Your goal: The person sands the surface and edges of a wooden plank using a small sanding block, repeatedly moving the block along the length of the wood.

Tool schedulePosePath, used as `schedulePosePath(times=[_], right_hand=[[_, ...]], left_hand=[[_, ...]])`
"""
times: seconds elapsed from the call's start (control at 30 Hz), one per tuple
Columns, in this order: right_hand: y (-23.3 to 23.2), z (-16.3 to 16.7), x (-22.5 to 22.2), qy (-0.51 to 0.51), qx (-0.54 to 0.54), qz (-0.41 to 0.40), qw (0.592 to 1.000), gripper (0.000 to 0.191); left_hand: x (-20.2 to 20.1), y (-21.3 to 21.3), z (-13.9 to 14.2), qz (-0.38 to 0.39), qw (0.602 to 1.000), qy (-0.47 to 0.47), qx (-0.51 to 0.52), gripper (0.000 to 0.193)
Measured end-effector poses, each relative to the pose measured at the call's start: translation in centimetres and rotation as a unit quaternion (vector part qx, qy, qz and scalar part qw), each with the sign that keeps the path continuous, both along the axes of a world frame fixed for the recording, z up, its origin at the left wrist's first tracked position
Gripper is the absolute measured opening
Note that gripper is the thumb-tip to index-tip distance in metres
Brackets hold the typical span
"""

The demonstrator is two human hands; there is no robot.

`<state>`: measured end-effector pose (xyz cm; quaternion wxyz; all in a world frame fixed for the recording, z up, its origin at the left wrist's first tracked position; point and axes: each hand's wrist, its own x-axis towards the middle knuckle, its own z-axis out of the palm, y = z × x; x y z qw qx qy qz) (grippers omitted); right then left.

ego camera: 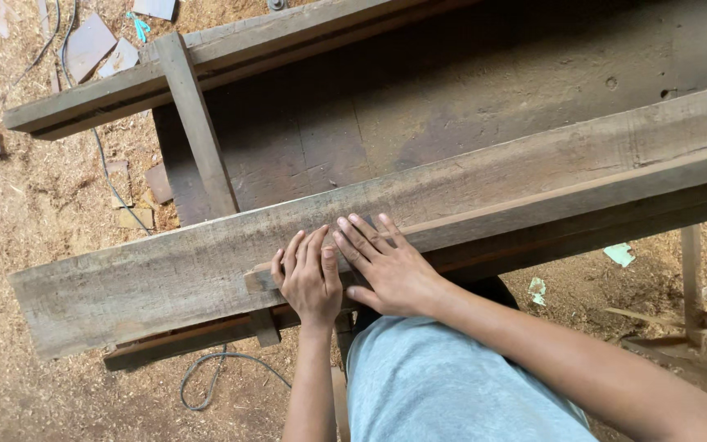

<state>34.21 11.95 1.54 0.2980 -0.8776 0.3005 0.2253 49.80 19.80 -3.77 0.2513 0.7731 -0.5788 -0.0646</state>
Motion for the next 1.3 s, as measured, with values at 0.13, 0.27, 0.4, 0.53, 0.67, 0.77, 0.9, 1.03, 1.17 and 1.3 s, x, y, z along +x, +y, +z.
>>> schedulePosePath(times=[0.13,0.27,0.4,0.53,0.67,0.77,0.9,1.03,1.17,1.3], right_hand=[[-0.3,-0.9,0.1,-0.09,-0.056,-0.002,0.994,0.086],[-0.1,-1.8,0.2,-0.071,-0.024,-0.019,0.997,0.09],[0.1,-1.4,0.2,-0.063,-0.084,-0.023,0.994,0.093],[-0.5,-0.8,0.9,-0.02,-0.052,-0.046,0.997,0.098],[-1.2,-1.1,1.7,0.04,-0.04,-0.027,0.998,0.103],[-0.9,-1.6,1.4,0.033,-0.068,-0.012,0.997,0.102],[-0.3,-2.1,0.3,0.04,-0.134,0.019,0.99,0.104],[-0.8,-2.4,-0.4,-0.021,-0.144,-0.016,0.989,0.101],[-1.8,-2.8,-0.9,-0.01,-0.041,-0.023,0.999,0.095],[-1.7,-3.1,-2.2,0.011,-0.066,-0.026,0.997,0.09]], left_hand=[[0.1,0.0,0.2,-0.008,1.0,0.005,-0.001,0.048],[0.1,0.1,0.2,-0.009,1.0,0.001,-0.001,0.046],[0.1,0.2,0.0,-0.006,1.0,-0.002,0.002,0.045],[0.1,0.2,-0.2,-0.005,1.0,-0.001,-0.001,0.045],[0.1,0.2,-0.4,-0.002,1.0,-0.008,-0.001,0.045],[0.0,0.2,-0.5,0.002,1.0,-0.006,-0.001,0.046],[0.0,0.2,-0.5,0.002,1.0,-0.009,-0.003,0.046],[0.0,0.0,-0.3,0.001,1.0,-0.012,-0.003,0.046],[-0.1,-0.1,-0.2,0.009,1.0,-0.011,0.0,0.044],[-0.2,-0.1,-0.4,0.016,1.0,0.003,0.002,0.043]])
